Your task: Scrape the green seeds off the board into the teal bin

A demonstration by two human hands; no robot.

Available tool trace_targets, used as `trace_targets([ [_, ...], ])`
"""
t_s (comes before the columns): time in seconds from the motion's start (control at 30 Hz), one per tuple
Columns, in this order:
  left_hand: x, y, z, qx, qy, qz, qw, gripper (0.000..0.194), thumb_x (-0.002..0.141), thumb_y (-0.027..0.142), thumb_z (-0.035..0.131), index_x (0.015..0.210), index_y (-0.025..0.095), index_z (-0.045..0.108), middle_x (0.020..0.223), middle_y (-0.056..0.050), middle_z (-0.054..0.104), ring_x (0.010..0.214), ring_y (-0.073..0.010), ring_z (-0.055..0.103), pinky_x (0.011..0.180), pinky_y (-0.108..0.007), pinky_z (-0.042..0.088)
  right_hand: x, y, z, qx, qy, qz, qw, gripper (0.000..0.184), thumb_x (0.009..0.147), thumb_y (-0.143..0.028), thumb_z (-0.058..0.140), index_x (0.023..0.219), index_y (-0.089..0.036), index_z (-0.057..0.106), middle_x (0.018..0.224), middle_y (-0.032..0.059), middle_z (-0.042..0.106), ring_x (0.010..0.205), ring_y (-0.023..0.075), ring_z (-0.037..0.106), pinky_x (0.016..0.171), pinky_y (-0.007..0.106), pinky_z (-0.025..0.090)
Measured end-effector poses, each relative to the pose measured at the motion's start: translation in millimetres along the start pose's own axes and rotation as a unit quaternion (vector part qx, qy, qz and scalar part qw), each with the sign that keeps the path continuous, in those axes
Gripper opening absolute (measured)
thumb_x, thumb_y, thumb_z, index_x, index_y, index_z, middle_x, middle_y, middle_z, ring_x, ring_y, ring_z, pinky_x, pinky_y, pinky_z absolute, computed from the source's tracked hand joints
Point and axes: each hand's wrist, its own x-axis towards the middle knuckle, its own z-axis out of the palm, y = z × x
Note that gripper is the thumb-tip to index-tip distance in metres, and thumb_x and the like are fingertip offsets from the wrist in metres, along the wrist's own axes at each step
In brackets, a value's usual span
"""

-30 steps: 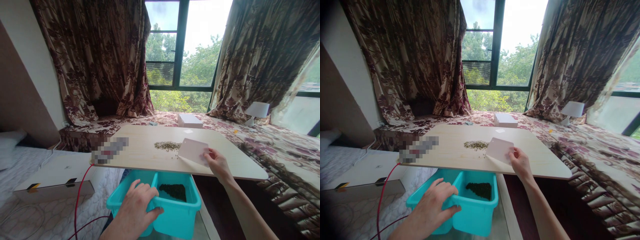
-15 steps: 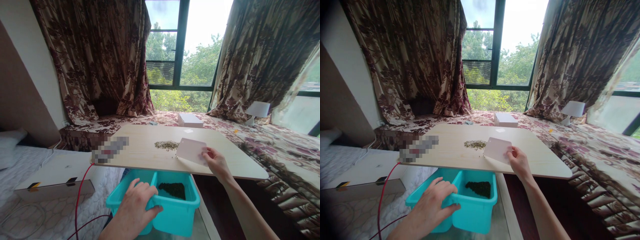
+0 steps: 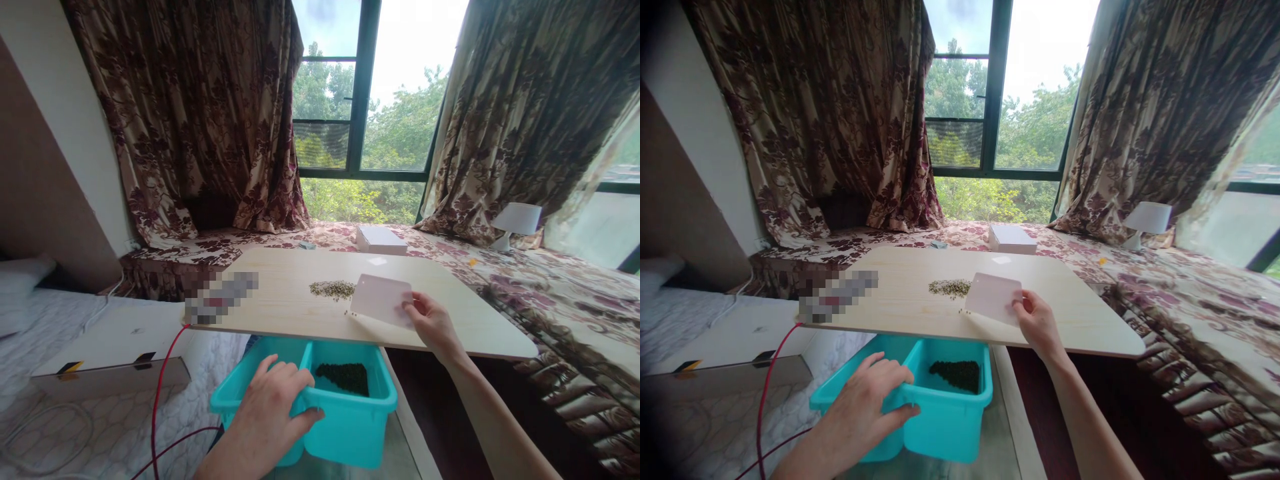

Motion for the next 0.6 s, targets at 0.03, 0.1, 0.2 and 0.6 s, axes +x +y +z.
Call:
trace_targets([
  [0.03,-0.2,-0.4,-0.1,-0.001,0.003,0.001,1.000,0.013,0.077,0.024,0.068,0.086,0.026,0.058,0.081,0.003,0.061,0.083,-0.0197,0.060,0.103,-0.054,0.030,-0.3,-0.3,-0.6,-0.002,0.002,-0.003,1.000,0.029,0.069,-0.035,0.059,0.091,-0.017,0.064,0.073,0.0074,0.074,0.072,0.0225,0.070,0.061,0.031,0.052],
  [0.1,-0.7,-0.9,-0.3,-0.003,0.007,0.002,1.000,0.012,0.078,0.024,0.067,0.086,0.026,0.059,0.081,0.003,0.061,0.082,-0.0197,0.060,0.103,-0.054,0.030,-0.5,-0.4,-1.2,-0.008,0.010,-0.008,1.000,0.029,0.069,-0.035,0.059,0.092,-0.017,0.064,0.074,0.0073,0.074,0.073,0.0226,0.070,0.063,0.032,0.053],
  [0.2,-1.3,-1.4,-0.7,-0.002,0.008,-0.003,1.000,0.012,0.078,0.024,0.067,0.086,0.025,0.058,0.080,0.003,0.061,0.082,-0.0198,0.060,0.103,-0.054,0.029,-1.9,-0.1,-0.9,-0.006,0.013,-0.009,1.000,0.028,0.068,-0.034,0.060,0.090,-0.018,0.064,0.077,0.0075,0.074,0.075,0.0226,0.070,0.066,0.032,0.053],
  [0.6,-2.2,-3.7,-4.0,0.006,-0.011,-0.011,1.000,0.011,0.079,0.023,0.066,0.086,0.025,0.057,0.080,0.003,0.059,0.083,-0.0200,0.058,0.103,-0.055,0.028,-5.1,5.0,2.1,0.027,0.015,0.006,1.000,0.032,0.068,-0.038,0.062,0.092,-0.017,0.063,0.080,0.0090,0.074,0.075,0.0223,0.069,0.066,0.032,0.052],
])
